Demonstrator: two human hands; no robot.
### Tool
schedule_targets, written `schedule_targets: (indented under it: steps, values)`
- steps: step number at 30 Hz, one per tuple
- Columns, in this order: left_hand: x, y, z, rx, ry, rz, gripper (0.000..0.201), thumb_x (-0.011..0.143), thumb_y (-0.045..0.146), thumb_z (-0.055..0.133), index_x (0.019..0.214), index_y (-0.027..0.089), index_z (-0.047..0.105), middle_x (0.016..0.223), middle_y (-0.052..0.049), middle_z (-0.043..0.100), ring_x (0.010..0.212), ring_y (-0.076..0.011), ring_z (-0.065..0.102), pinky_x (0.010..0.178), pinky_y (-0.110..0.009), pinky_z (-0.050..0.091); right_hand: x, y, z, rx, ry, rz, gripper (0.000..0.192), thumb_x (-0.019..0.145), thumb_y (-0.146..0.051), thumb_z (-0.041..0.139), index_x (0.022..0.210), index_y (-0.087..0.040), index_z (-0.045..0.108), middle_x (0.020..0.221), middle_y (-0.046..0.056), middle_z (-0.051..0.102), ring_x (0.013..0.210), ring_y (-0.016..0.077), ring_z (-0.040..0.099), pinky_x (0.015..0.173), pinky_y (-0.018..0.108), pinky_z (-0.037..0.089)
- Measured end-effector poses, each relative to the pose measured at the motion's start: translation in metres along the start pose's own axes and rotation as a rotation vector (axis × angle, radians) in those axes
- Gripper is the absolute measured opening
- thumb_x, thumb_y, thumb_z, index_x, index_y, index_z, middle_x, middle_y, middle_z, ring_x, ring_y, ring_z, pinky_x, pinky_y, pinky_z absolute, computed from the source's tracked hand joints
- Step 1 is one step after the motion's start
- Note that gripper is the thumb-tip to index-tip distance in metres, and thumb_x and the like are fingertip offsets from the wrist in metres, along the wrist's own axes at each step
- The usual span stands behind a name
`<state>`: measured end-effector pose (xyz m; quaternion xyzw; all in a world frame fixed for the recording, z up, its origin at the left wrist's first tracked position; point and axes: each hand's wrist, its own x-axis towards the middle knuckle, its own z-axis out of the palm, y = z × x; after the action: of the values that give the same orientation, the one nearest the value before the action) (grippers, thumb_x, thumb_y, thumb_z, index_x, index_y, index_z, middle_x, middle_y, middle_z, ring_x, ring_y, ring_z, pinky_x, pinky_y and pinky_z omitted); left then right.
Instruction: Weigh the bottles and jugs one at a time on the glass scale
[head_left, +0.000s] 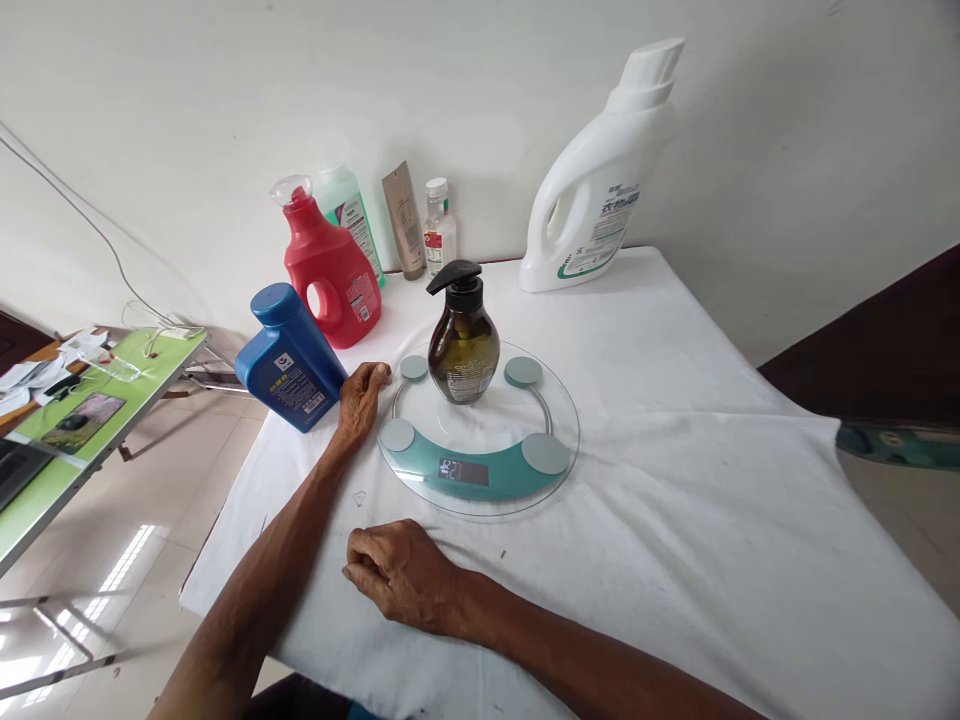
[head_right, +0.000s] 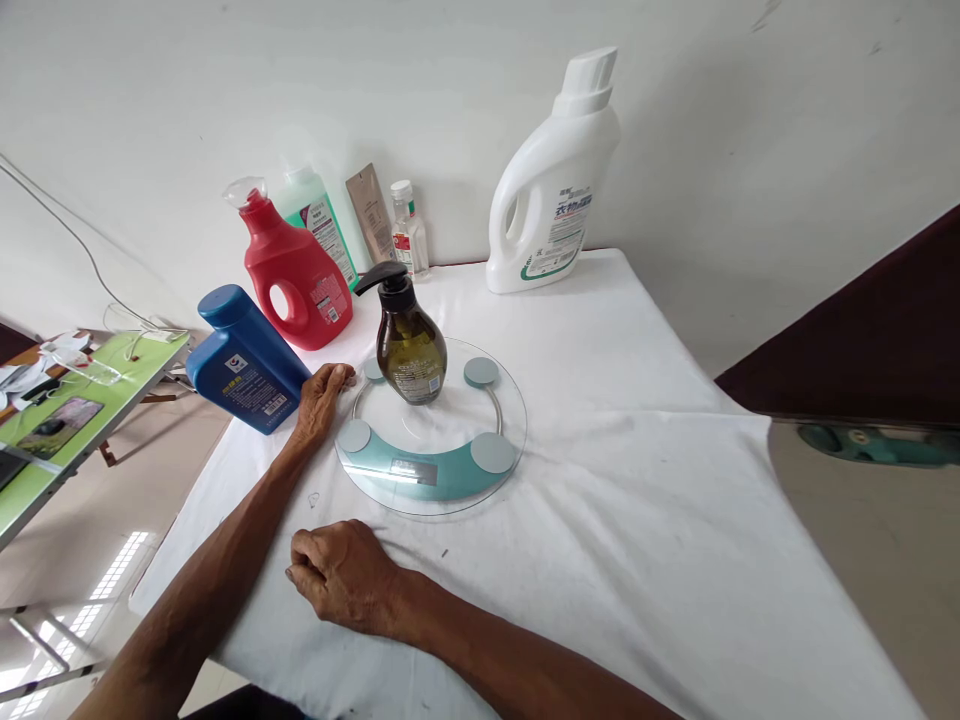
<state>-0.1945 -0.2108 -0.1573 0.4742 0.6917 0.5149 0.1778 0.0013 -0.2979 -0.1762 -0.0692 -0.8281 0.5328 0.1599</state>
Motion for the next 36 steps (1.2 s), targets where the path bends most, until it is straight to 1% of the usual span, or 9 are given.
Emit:
schedule_targets:
  steps: [12,14,16,19,22,27,29,32,36]
  values:
    - [0.0,-0.001,-0.001,0.022,-0.008,-0.017,0.043,0.1,0.063,0.053,0.097,0.023,0.07,0.092,-0.008,0.073,0.094,-0.0265,0.072,0.096,-0.042,0.056,0.001,-0.003,-0.002,-0.009,-0.005,0.01,0.036,0.092,-0.012,0.066,0.076,-0.025,0.036,0.068,-0.005,0.057,0.06,0.0113,0.047,0.062,0.024,0.034]
    - [-0.001,0.001,-0.002,0.027,0.016,-0.015,0.048,0.099,0.068,0.054,0.1,0.023,0.069,0.101,-0.01,0.075,0.1,-0.0283,0.072,0.096,-0.044,0.057,0.002,-0.004,-0.003,-0.01,-0.002,0.019,0.037,0.091,-0.012,0.067,0.075,-0.025,0.036,0.067,-0.005,0.057,0.06,0.0114,0.047,0.062,0.024,0.035]
    - [-0.004,0.008,-0.005,0.017,0.042,0.046,0.055,0.096,0.073,0.055,0.112,0.023,0.069,0.121,-0.013,0.074,0.114,-0.0312,0.071,0.101,-0.047,0.056,0.003,-0.004,-0.003,-0.007,-0.003,0.023,0.036,0.091,-0.012,0.067,0.075,-0.024,0.037,0.067,-0.005,0.059,0.06,0.0113,0.048,0.063,0.024,0.036]
    - [-0.009,0.026,-0.008,-0.027,0.022,0.226,0.074,0.092,0.083,0.056,0.138,0.025,0.061,0.148,-0.016,0.065,0.137,-0.0346,0.063,0.112,-0.053,0.052,0.003,-0.004,-0.002,-0.017,0.001,0.02,0.037,0.09,-0.01,0.067,0.073,-0.024,0.037,0.067,-0.005,0.061,0.059,0.0112,0.05,0.063,0.024,0.036]
    - [-0.015,0.043,-0.007,-0.085,-0.032,0.327,0.084,0.09,0.088,0.052,0.148,0.026,0.055,0.152,-0.018,0.063,0.14,-0.0358,0.061,0.115,-0.056,0.05,0.003,-0.003,-0.001,-0.033,0.012,0.019,0.037,0.091,-0.011,0.068,0.071,-0.024,0.039,0.067,-0.004,0.062,0.059,0.0115,0.052,0.062,0.025,0.036]
    - [-0.021,0.061,-0.002,-0.143,-0.107,0.34,0.09,0.086,0.09,0.057,0.15,0.026,0.053,0.15,-0.019,0.064,0.139,-0.0381,0.063,0.114,-0.058,0.05,0.003,-0.003,-0.002,0.018,0.016,0.017,0.032,0.091,-0.011,0.068,0.073,-0.023,0.045,0.067,-0.005,0.062,0.06,0.0115,0.053,0.064,0.024,0.038]
    - [-0.023,0.067,0.003,-0.125,-0.151,0.338,0.097,0.079,0.086,0.071,0.153,0.027,0.05,0.153,-0.019,0.062,0.141,-0.0395,0.061,0.115,-0.059,0.049,0.003,-0.004,-0.003,0.033,0.014,0.019,0.032,0.091,-0.011,0.068,0.072,-0.022,0.045,0.066,-0.005,0.059,0.06,0.0113,0.051,0.063,0.024,0.037]
    - [-0.022,0.077,0.018,-0.091,-0.191,0.334,0.105,0.068,0.07,0.093,0.153,0.028,0.047,0.153,-0.019,0.061,0.143,-0.0396,0.059,0.116,-0.059,0.049,0.003,-0.005,-0.003,0.033,0.013,0.031,0.032,0.092,-0.013,0.068,0.071,-0.022,0.046,0.065,-0.005,0.059,0.058,0.0109,0.05,0.062,0.024,0.036]
    - [-0.012,0.092,0.046,-0.054,-0.154,0.285,0.1,0.063,0.049,0.101,0.147,0.026,0.051,0.145,-0.016,0.066,0.13,-0.0352,0.067,0.109,-0.053,0.055,0.003,-0.005,-0.003,0.006,0.0,0.051,0.022,0.092,-0.016,0.069,0.075,-0.021,0.055,0.074,-0.001,0.071,0.064,0.0132,0.06,0.066,0.025,0.04]
